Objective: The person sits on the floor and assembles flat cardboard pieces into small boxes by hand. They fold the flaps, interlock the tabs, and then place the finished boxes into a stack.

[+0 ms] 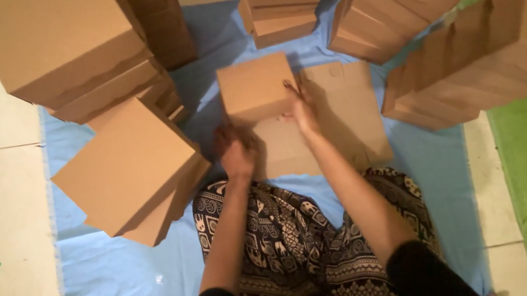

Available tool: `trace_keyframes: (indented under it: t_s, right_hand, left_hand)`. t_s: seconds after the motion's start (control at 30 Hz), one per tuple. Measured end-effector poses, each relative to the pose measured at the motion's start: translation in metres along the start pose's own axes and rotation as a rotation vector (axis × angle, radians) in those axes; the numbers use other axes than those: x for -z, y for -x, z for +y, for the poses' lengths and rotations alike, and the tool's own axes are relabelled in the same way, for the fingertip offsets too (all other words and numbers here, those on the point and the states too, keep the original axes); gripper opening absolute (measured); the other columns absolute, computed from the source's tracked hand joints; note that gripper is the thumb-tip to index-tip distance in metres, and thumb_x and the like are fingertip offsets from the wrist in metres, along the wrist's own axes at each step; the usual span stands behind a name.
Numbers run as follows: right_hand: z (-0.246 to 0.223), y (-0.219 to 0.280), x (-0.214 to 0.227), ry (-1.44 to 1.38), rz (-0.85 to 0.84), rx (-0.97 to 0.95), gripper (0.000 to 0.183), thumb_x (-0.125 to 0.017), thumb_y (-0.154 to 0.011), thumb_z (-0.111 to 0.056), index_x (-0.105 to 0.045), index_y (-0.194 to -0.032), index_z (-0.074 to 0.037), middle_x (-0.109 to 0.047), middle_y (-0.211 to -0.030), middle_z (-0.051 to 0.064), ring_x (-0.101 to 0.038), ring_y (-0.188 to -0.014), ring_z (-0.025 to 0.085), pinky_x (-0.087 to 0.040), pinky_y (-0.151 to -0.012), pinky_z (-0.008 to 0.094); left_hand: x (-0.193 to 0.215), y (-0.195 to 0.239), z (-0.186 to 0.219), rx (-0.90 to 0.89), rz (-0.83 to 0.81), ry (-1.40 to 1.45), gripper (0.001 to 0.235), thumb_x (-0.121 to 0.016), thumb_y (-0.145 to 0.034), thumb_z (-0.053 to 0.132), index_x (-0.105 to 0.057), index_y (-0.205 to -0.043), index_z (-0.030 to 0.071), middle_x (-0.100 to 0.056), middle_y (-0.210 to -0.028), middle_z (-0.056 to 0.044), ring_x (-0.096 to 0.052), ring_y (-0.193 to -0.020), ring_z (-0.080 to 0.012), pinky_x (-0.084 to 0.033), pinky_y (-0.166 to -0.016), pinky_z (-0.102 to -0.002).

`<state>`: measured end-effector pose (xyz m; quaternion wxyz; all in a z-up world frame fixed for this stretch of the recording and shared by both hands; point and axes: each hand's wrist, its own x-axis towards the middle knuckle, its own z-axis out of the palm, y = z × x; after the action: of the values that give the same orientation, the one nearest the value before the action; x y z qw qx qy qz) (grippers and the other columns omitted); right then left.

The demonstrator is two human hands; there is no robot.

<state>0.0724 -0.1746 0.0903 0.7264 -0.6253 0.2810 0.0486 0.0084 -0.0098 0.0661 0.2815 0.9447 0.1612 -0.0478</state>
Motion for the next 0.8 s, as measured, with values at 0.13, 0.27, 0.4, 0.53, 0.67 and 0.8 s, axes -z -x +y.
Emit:
trace_keyframes:
  t_s: [0.13, 0.27, 0.4, 0.53, 0.67, 0.8]
  right_hand:
    - [0.017, -0.07, -0.054, -0.071, 0.052, 0.001, 0.07, -0.075, -0.09, -0.043, -0.051, -0.146, -0.009, -0.046, -0.149, 0.029, -0.058, -0.11, 0.064, -0.062, -0.077, 0.064]
    - [0.021, -0.112, -0.081, -0.05, 0.101, -0.06, 0.068, -0.078, -0.086, -0.044, -0.057, -0.14, -0.009, -0.055, -0.141, 0.027, -0.062, -0.114, 0.055, -0.065, -0.07, 0.061]
    - [0.01, -0.106, -0.097, -0.116, 0.1, -0.119, 0.062, -0.07, -0.089, -0.041, -0.059, -0.137, -0.004, -0.056, -0.138, 0.029, -0.062, -0.114, 0.054, -0.066, -0.071, 0.06]
    - [-0.004, -0.098, -0.093, -0.102, 0.103, -0.152, 0.056, -0.063, -0.088, -0.035, -0.063, -0.131, 0.0, -0.061, -0.129, 0.032, -0.067, -0.102, 0.055, -0.065, -0.068, 0.061]
    - [0.005, -0.118, -0.083, -0.028, 0.042, -0.162, 0.054, -0.052, -0.089, -0.034, -0.064, -0.129, 0.001, -0.066, -0.122, 0.031, -0.07, -0.095, 0.054, -0.065, -0.067, 0.059]
    - [-0.013, -0.121, -0.08, 0.001, 0.044, -0.185, 0.058, -0.05, -0.087, -0.032, -0.061, -0.132, 0.002, -0.066, -0.122, 0.033, -0.069, -0.091, 0.057, -0.064, -0.067, 0.061]
  left_hand:
    - [-0.015, -0.005, -0.014, 0.113, -0.174, -0.035, 0.059, -0.069, -0.087, 0.042, -0.058, -0.135, 0.008, -0.054, -0.137, -0.02, -0.06, -0.125, -0.0414, -0.052, -0.105, -0.049]
    - [0.03, 0.004, 0.013, 0.154, -0.246, 0.044, 0.059, -0.062, -0.095, 0.042, -0.06, -0.135, -0.002, -0.041, -0.147, -0.025, -0.058, -0.123, -0.0505, -0.05, -0.106, -0.056]
    - [-0.069, -0.017, -0.038, 0.062, -0.016, 0.029, 0.068, -0.072, -0.084, 0.038, -0.049, -0.138, 0.002, -0.039, -0.137, -0.021, -0.048, -0.125, -0.0469, -0.048, -0.106, -0.057]
    - [-0.083, -0.021, -0.043, 0.009, 0.092, -0.039, 0.075, -0.075, -0.078, 0.039, -0.046, -0.137, 0.003, -0.039, -0.135, -0.022, -0.046, -0.123, -0.0441, -0.045, -0.105, -0.055]
    - [-0.08, -0.021, -0.037, 0.004, 0.106, -0.083, 0.08, -0.077, -0.074, 0.04, -0.045, -0.137, 0.002, -0.041, -0.134, -0.024, -0.05, -0.119, -0.0442, -0.046, -0.102, -0.055]
    - [-0.075, -0.018, -0.034, -0.023, 0.13, -0.074, 0.079, -0.081, -0.07, 0.038, -0.046, -0.133, 0.004, -0.042, -0.129, -0.02, -0.051, -0.115, -0.0416, -0.047, -0.098, -0.052]
